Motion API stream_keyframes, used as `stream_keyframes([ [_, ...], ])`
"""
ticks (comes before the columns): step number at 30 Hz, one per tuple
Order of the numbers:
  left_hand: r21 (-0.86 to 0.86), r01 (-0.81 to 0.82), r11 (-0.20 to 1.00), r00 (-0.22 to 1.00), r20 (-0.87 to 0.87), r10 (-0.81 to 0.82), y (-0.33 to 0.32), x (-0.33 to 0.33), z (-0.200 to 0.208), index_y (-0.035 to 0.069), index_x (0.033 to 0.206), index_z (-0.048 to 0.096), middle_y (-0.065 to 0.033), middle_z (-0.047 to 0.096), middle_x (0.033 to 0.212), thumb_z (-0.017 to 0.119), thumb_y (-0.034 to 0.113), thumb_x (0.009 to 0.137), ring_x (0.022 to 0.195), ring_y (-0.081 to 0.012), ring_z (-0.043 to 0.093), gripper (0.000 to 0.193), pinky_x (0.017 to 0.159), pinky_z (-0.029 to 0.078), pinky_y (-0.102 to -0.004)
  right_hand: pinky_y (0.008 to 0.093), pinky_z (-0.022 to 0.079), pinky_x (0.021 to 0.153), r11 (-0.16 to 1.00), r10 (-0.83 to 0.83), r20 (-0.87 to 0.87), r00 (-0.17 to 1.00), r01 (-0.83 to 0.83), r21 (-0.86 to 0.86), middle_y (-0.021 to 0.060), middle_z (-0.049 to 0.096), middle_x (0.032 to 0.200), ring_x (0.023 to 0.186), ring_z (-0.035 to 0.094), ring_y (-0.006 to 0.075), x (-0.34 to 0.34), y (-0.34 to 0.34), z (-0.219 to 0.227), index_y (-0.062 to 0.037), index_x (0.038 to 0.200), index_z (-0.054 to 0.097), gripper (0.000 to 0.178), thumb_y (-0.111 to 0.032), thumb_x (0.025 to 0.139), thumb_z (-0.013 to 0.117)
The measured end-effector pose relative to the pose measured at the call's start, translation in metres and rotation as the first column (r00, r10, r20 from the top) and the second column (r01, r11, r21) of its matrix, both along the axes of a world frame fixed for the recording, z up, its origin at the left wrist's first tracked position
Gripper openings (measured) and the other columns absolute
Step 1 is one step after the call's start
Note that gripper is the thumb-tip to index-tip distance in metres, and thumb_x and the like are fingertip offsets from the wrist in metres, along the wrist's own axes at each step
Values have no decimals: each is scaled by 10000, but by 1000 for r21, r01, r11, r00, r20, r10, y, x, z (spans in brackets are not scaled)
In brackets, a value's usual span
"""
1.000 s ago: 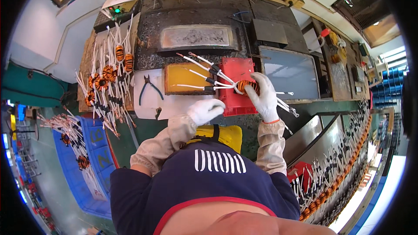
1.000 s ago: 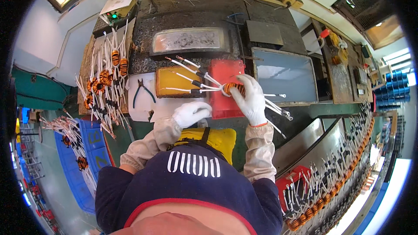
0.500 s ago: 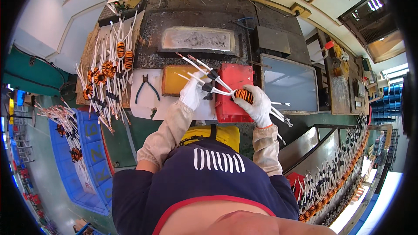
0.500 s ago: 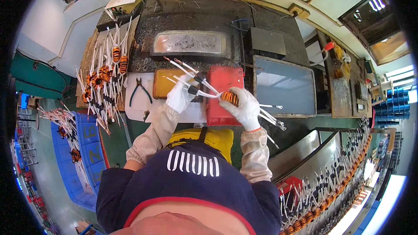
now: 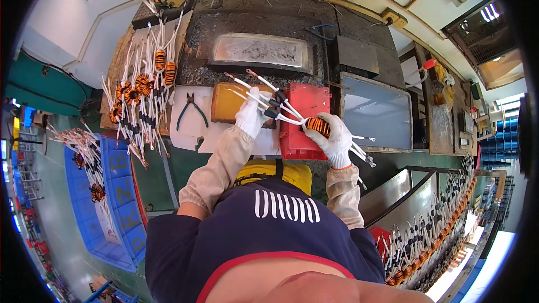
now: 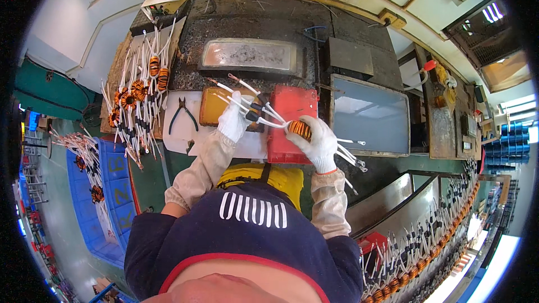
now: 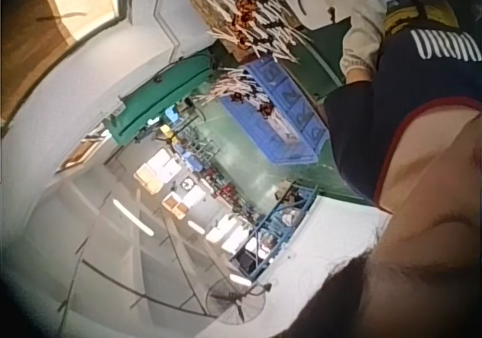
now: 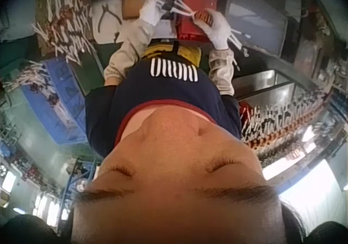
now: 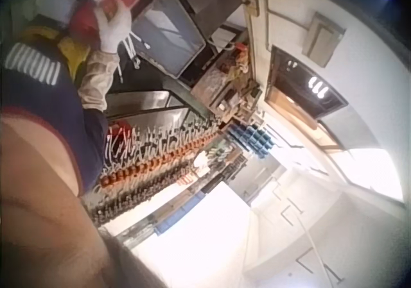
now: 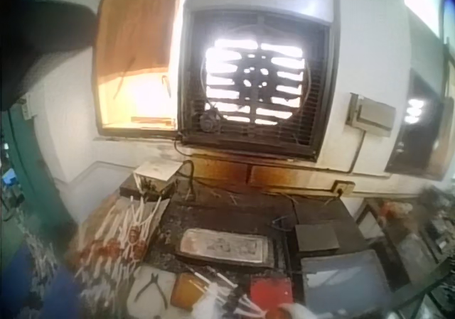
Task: The person repeatedly picks up copper-wound electrical components with white wires, places them into a red fixture, and applies heat to the wire ends, producing visible smoke. They then remove the components and place them onto a metal rack or into a blue bin. The process is repeated multiple times throughout the clip.
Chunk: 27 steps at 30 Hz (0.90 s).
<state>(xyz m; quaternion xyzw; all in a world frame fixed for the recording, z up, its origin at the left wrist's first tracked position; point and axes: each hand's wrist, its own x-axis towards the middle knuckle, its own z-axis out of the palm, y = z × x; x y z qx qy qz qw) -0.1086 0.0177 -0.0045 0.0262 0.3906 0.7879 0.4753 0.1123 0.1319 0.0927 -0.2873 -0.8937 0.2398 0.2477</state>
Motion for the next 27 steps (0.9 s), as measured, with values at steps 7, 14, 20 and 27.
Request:
stream_keyframes([
  [7, 65, -131, 989, 975, 189, 117, -11, 19, 15, 15, 943, 600, -108, 635, 806, 429, 371, 1027, 733, -218, 650, 403, 688, 547, -375, 405, 513, 710, 991, -134, -9, 991, 135, 21, 143, 645, 909, 825, 642, 329, -13, -8, -4, -76, 1071, 632, 512, -410, 719, 792],
  [14, -47, -51, 998, 978, -205, 40, -38, 44, 61, 30, 922, 628, -68, 635, 816, 426, 340, 1034, 747, -178, 625, 387, 721, 512, -330, 420, 511, 711, 993, -115, 105, 988, 113, 26, 151, 639, 928, 831, 637, 343, -16, -8, 5, -89, 1085, 632, 499, -428, 745, 767],
  [20, 25, -17, 1000, 1000, -15, 17, -44, 26, 31, 43, 1006, 627, -58, 643, 871, 477, 315, 1019, 785, -164, 627, 311, 712, 504, -317, 424, 508, 817, 999, 42, 149, 988, -46, 22, 142, 614, 1067, 932, 628, 344, -8, -1, 13, -125, 1217, 562, 559, -316, 738, 778],
  [27, 56, 111, 992, 992, 59, -114, -50, 29, 35, 56, 1199, 577, -55, 655, 1057, 519, 221, 997, 899, -152, 641, 267, 806, 520, -311, 421, 530, 795, 988, 154, 231, 961, -153, -25, 126, 596, 1110, 938, 631, 351, 2, 8, 13, -199, 1297, 519, 575, -150, 760, 720],
])
